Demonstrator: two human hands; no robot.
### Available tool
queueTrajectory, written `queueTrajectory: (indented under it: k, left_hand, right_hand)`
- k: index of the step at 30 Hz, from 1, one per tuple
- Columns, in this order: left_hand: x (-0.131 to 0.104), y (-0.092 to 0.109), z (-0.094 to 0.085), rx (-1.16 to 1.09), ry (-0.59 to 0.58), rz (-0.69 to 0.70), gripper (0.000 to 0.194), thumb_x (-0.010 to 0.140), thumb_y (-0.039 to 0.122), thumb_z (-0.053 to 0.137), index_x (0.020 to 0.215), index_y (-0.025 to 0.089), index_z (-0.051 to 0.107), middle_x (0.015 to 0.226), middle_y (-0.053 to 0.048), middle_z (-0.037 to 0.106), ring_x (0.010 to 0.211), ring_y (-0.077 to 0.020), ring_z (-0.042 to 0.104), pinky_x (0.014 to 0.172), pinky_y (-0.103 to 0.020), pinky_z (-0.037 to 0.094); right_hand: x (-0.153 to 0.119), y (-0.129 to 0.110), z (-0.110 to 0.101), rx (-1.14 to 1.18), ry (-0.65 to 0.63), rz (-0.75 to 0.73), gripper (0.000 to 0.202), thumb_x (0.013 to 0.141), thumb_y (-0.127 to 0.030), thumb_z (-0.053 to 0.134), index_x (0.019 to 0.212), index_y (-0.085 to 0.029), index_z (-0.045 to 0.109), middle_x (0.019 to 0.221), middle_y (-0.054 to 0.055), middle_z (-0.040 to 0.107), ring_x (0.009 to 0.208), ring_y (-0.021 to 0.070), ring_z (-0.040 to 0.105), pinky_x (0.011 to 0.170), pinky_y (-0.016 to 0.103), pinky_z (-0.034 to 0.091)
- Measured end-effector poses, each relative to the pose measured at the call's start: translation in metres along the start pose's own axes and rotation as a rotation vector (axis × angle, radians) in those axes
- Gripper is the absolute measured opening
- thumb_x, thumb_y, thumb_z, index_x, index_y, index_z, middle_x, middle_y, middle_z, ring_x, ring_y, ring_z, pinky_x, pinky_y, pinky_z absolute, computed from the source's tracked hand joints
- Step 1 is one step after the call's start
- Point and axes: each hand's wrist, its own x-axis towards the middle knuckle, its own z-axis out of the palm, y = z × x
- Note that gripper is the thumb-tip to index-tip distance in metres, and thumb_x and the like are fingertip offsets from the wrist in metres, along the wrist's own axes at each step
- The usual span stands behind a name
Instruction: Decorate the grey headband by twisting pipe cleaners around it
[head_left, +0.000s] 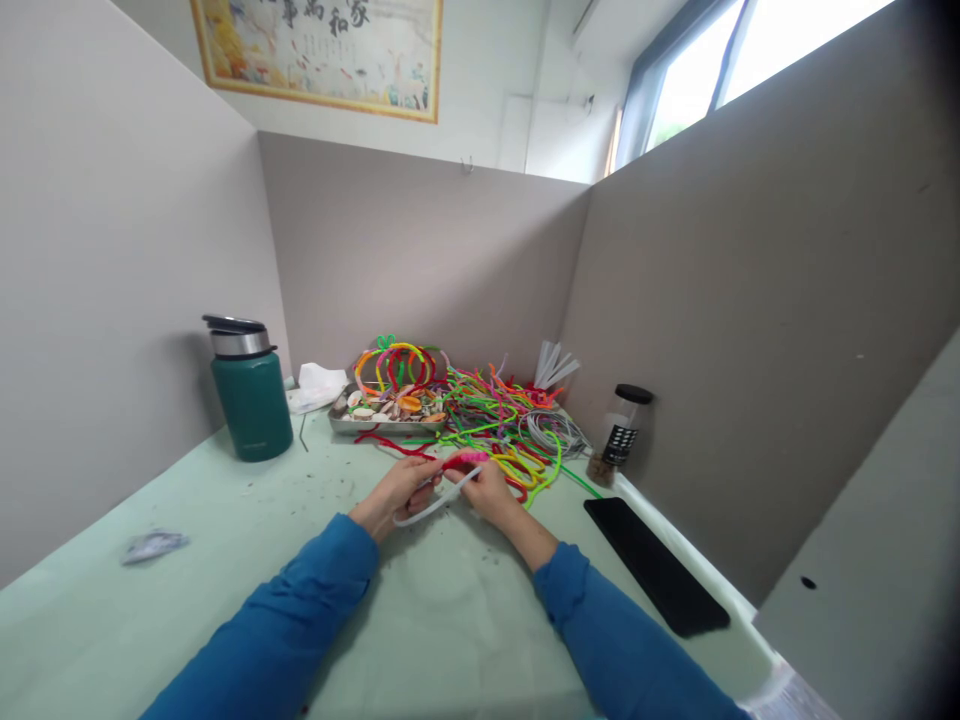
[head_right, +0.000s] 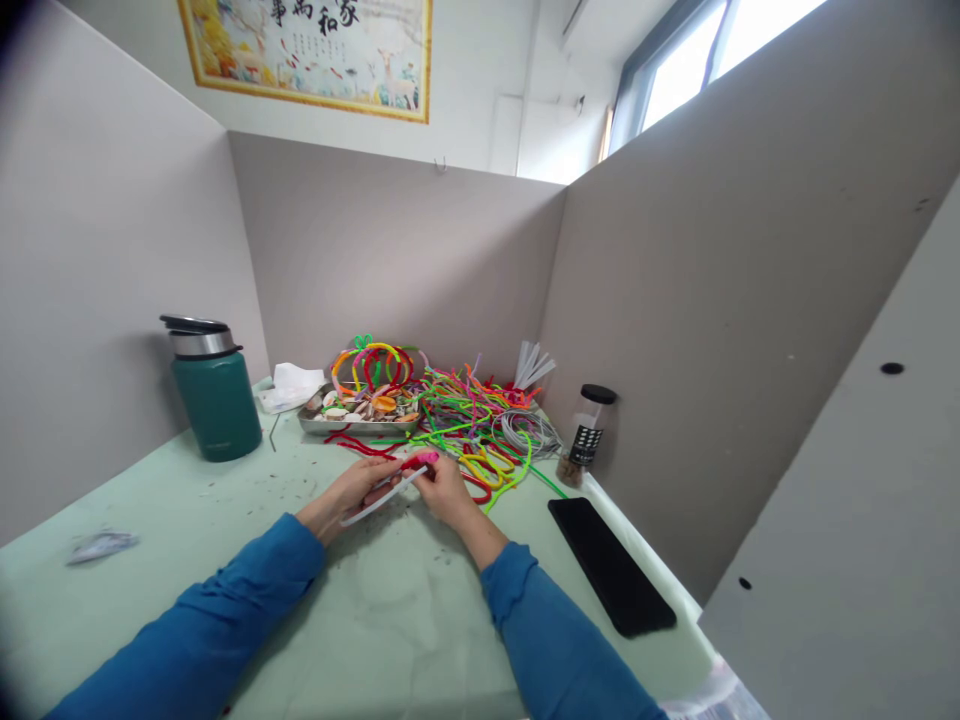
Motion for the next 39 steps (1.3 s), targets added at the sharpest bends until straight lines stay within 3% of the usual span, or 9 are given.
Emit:
queueTrajectory:
  k: [7,10,14,21,27,39]
  left_hand:
    - [-0.006,0.008,0.006,0.062,0.113,0.018,0.033,0.074,0.040,0.057,0.053,0.017,0.045,0.031,0.007,0.031,0.026,-0.0050,0.025,0.032,-0.021,0.013]
    - [-0.004,0.006,0.007,0.049,0.146,0.063,0.035,0.071,0.041,0.061,0.052,0.018,0.042,0.033,0.007,0.031,0.028,-0.0052,0.028,0.033,-0.021,0.015]
    - [-0.002,0.002,0.007,0.018,0.125,0.090,0.035,0.065,0.041,0.065,0.055,0.018,0.042,0.038,0.008,0.033,0.030,-0.0044,0.029,0.033,-0.020,0.016]
    - [-0.003,-0.001,0.006,0.031,0.066,0.073,0.029,0.069,0.040,0.062,0.062,0.015,0.050,0.038,0.007,0.035,0.032,-0.0049,0.031,0.036,-0.019,0.020]
    - [-0.005,0.002,0.007,-0.003,0.020,0.042,0.029,0.069,0.037,0.062,0.060,0.016,0.045,0.040,0.009,0.029,0.032,-0.0023,0.021,0.035,-0.019,0.009]
    - [-0.004,0.002,0.006,-0.038,-0.035,-0.032,0.032,0.070,0.037,0.063,0.058,0.016,0.043,0.041,0.010,0.025,0.031,-0.0003,0.015,0.034,-0.020,0.004]
  right_hand:
    - [-0.002,0.008,0.001,-0.048,0.033,0.073,0.015,0.077,-0.028,0.058,0.084,-0.016,0.065,0.071,0.003,0.060,0.066,0.0148,0.052,0.064,0.027,0.044]
    - [-0.002,0.007,0.002,0.006,0.013,0.046,0.015,0.077,-0.026,0.059,0.087,-0.017,0.064,0.078,0.004,0.061,0.070,0.0151,0.054,0.066,0.027,0.044]
    - [-0.001,0.004,0.002,0.071,0.030,0.047,0.013,0.077,-0.028,0.059,0.086,-0.018,0.063,0.078,0.003,0.060,0.072,0.0155,0.056,0.066,0.027,0.045]
    - [-0.003,-0.003,0.000,0.040,0.016,0.066,0.012,0.078,-0.029,0.057,0.083,-0.019,0.061,0.074,0.001,0.059,0.070,0.0148,0.055,0.061,0.025,0.043]
    - [-0.003,-0.008,-0.001,0.039,0.003,0.072,0.010,0.079,-0.026,0.056,0.085,-0.019,0.059,0.077,0.001,0.059,0.068,0.0133,0.054,0.060,0.023,0.042]
    - [-0.004,-0.008,-0.001,0.003,-0.018,0.056,0.004,0.076,-0.022,0.054,0.078,-0.018,0.057,0.065,-0.002,0.052,0.059,0.0112,0.047,0.056,0.022,0.037]
